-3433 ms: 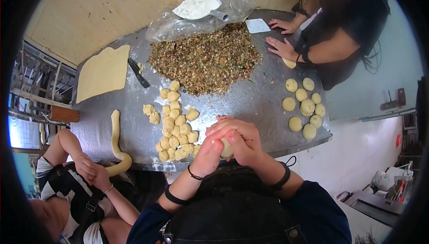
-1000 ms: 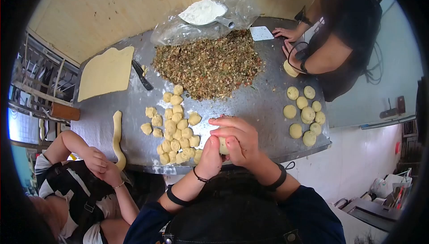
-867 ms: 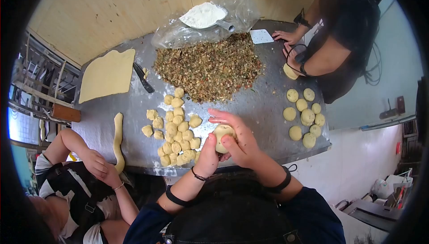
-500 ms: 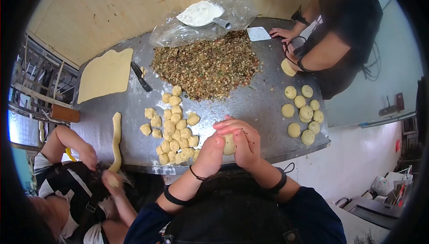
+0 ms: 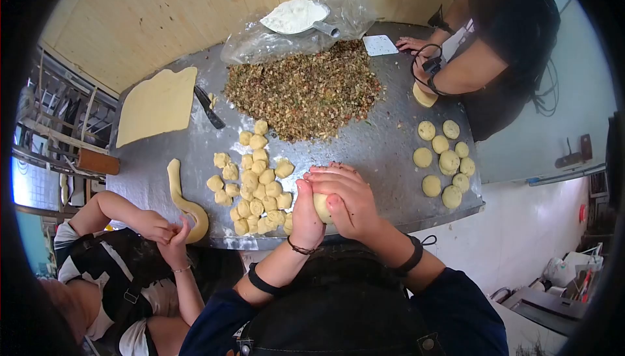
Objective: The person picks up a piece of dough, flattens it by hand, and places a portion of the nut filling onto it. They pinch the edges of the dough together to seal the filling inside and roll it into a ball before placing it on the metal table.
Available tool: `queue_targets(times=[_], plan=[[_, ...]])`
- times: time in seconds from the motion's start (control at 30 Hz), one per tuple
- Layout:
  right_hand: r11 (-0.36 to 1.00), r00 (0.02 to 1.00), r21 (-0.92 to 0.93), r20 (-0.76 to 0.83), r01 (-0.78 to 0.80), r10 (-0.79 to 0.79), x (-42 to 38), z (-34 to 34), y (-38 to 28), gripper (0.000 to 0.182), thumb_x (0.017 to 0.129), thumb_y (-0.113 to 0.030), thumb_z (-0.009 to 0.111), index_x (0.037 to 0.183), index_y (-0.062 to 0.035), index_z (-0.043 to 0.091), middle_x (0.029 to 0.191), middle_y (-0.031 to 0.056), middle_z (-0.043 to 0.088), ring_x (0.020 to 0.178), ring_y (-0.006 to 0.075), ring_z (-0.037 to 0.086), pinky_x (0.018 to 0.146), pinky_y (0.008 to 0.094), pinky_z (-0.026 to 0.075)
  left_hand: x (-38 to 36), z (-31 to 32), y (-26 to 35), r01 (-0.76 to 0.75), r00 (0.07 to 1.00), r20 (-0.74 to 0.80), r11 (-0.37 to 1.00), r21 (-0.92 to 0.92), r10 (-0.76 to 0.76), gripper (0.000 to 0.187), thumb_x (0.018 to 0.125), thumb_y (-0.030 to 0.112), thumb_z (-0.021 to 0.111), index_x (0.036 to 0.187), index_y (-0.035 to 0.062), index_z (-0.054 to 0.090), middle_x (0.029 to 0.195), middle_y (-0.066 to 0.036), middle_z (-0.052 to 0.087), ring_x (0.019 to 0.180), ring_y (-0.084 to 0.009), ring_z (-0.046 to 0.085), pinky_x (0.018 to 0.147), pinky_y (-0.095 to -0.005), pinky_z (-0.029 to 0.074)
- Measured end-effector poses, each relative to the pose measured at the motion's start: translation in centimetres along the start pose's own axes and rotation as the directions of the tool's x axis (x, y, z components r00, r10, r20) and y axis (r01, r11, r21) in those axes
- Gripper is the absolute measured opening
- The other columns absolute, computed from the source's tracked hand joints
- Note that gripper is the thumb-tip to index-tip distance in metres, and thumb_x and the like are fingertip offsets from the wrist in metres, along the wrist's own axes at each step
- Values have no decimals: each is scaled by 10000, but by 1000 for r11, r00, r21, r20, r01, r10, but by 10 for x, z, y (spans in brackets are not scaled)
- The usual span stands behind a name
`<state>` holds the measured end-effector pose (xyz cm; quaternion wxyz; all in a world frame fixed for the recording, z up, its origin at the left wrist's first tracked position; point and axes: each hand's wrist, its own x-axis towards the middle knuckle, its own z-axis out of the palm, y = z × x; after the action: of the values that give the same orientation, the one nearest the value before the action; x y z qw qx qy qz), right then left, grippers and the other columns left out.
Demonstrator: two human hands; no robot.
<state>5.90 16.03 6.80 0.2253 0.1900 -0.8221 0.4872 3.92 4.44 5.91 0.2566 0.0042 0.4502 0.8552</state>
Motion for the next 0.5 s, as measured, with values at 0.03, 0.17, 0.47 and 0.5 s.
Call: queue_targets(times=[0.03,0.17,0.47,0.5], plan=[[1000,999,6,-31,-11,11,-1,2,0,372,913,-307,443,1122,-19,554,1160,154,571,1151,291,493,979,429,346,0,-1,1,12,1000,17,1000,16,-12,684,939,569,155,1249,17,414,1232,-120,493,1148,-218,486,984,-350,380],[989,994,104,-1,-107,108,11,2,-13,379,926,-310,430,1131,-18,557,1176,159,563,1158,317,482,985,431,341,3,-13,7,3,994,108,990,137,-18,614,965,503,222,1184,-13,473,1108,-123,557,1023,-179,537,889,-297,417],[965,989,215,38,-148,144,7,7,-1,512,949,-427,329,1131,-30,598,1315,181,459,1251,349,375,1042,435,260,0,0,5,-217,976,52,929,300,211,403,940,302,334,1076,-29,521,991,-99,580,910,-162,545,821,-287,423],[959,988,238,31,-154,151,8,8,-1,506,949,-416,330,1107,-27,613,1334,187,436,1262,344,361,1045,434,255,0,0,7,-218,976,51,929,299,212,403,940,302,334,1076,-29,521,991,-99,580,910,-162,545,821,-287,423]])
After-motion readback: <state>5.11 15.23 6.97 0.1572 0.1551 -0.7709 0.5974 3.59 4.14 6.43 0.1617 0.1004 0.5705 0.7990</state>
